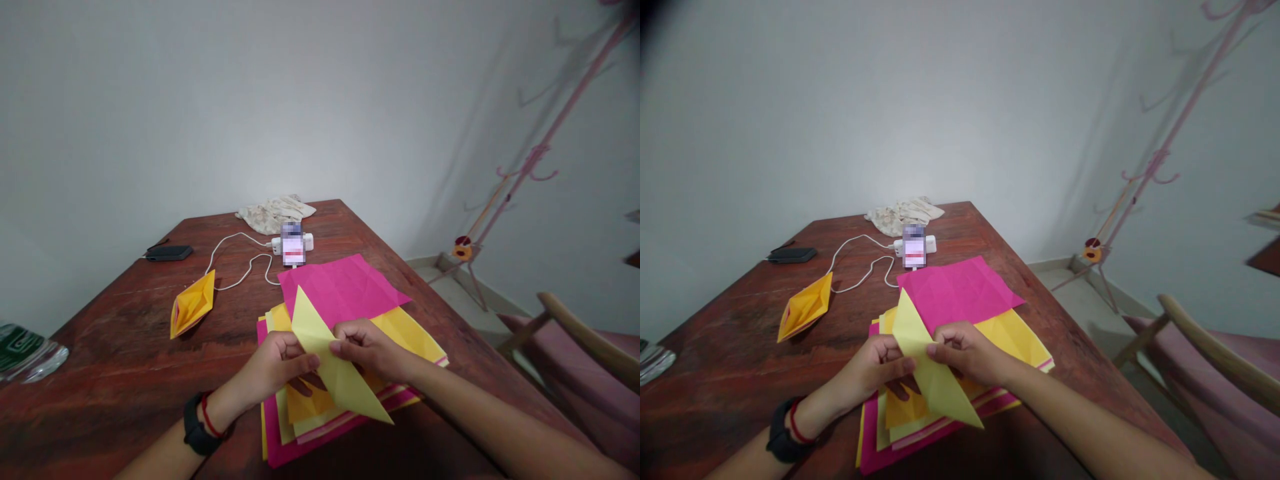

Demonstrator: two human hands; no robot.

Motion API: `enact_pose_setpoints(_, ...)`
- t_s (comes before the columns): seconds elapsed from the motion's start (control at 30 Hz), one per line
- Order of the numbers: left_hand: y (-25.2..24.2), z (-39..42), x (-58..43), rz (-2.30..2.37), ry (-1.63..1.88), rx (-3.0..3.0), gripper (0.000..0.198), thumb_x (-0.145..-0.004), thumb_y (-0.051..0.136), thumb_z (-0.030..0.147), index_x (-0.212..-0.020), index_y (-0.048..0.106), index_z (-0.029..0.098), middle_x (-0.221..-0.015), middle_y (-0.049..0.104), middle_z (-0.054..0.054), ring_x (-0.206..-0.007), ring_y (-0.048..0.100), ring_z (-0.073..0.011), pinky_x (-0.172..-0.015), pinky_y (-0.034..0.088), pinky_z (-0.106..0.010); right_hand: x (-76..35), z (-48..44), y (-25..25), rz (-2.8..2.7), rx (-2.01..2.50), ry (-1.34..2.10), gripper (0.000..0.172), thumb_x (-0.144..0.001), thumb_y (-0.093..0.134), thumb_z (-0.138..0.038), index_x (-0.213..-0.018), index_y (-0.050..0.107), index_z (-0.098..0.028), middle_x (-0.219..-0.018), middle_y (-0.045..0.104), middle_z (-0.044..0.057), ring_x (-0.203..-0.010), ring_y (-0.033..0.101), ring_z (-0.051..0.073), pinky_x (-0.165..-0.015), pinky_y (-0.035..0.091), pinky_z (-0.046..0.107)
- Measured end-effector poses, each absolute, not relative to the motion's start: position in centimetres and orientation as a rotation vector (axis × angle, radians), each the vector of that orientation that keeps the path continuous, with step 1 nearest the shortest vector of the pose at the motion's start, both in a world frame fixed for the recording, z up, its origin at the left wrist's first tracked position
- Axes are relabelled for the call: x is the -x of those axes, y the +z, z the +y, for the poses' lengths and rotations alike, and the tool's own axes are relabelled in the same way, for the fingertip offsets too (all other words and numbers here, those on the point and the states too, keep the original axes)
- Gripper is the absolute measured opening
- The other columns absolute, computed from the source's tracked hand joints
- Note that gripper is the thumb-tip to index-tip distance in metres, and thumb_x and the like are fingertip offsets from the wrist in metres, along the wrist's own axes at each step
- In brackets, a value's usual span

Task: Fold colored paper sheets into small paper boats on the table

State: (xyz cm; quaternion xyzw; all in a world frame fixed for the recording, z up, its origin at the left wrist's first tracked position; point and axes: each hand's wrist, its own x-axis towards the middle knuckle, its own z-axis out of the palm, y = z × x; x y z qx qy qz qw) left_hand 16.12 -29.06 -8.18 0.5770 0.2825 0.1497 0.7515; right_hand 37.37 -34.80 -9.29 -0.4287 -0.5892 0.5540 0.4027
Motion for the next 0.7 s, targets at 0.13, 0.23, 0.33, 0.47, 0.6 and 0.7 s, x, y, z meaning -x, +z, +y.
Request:
enact_pose_setpoints(0.13, -8.6, -29.0, -16.2, 0.643, 0.357, -1.291, 0.034, -0.077, 0.078, 0.042, -0.092, 0.071, 0.012, -0.079, 0.075, -0.009, -0.065, 0.072, -0.0174, -0.049, 0.052, -0.018, -37.2, -34.7, -9.8, -1.447, 1.086, 1.409, 0.052, -0.08, 0.066, -0.064, -0.062, 0.045, -0.02, -0.05, 0.039, -0.007, -0.046, 0.035, 0.008, -0.043, 0.024, 0.021)
enact_pose_setpoints(0.23, -8.8, -29.0, -16.2, 0.649, 0.376, -1.324, 0.035, -0.078, 0.078, 0.042, -0.096, 0.072, 0.013, -0.078, 0.074, -0.008, -0.065, 0.069, -0.0148, -0.05, 0.053, -0.017, -37.2, -34.7, -9.8, -1.458, 1.095, 1.438, 0.052, -0.079, 0.068, -0.064, -0.063, 0.047, -0.019, -0.051, 0.041, -0.007, -0.046, 0.036, 0.008, -0.044, 0.025, 0.021)
enact_pose_setpoints(0.33, -8.9, -29.1, -16.2, 0.637, 0.361, -1.371, 0.036, -0.079, 0.076, 0.044, -0.1, 0.073, 0.014, -0.084, 0.074, -0.008, -0.066, 0.067, -0.013, -0.052, 0.053, -0.017, -36.9, -35.0, -9.3, -1.554, 1.036, 1.49, 0.049, -0.082, 0.065, -0.063, -0.068, 0.054, -0.017, -0.057, 0.044, -0.006, -0.05, 0.037, 0.008, -0.046, 0.026, 0.021)
enact_pose_setpoints(0.47, -9.1, -29.2, -16.1, 0.614, 0.345, -1.404, 0.041, -0.083, 0.071, 0.048, -0.106, 0.073, 0.015, -0.091, 0.074, -0.009, -0.07, 0.065, -0.0128, -0.056, 0.054, -0.019, -36.5, -35.2, -8.7, -1.677, 0.984, 1.487, 0.045, -0.086, 0.063, -0.058, -0.07, 0.055, -0.017, -0.061, 0.04, -0.006, -0.052, 0.033, 0.007, -0.048, 0.024, 0.021)
enact_pose_setpoints(0.6, -9.2, -29.1, -16.0, 0.632, 0.35, -1.418, 0.044, -0.083, 0.07, 0.052, -0.105, 0.072, 0.014, -0.089, 0.074, -0.009, -0.071, 0.066, -0.0138, -0.057, 0.053, -0.019, -36.5, -35.0, -8.9, -1.679, 1.009, 1.466, 0.046, -0.086, 0.062, -0.059, -0.072, 0.053, -0.017, -0.062, 0.038, -0.006, -0.053, 0.032, 0.007, -0.048, 0.024, 0.021)
enact_pose_setpoints(0.7, -9.3, -29.0, -16.1, 0.628, 0.344, -1.418, 0.049, -0.081, 0.07, 0.055, -0.105, 0.071, 0.012, -0.09, 0.074, -0.01, -0.072, 0.067, -0.0155, -0.057, 0.054, -0.021, -36.6, -34.9, -9.1, -1.699, 1.0, 1.443, 0.046, -0.084, 0.065, -0.059, -0.07, 0.052, -0.017, -0.061, 0.036, -0.007, -0.052, 0.031, 0.007, -0.047, 0.024, 0.021)
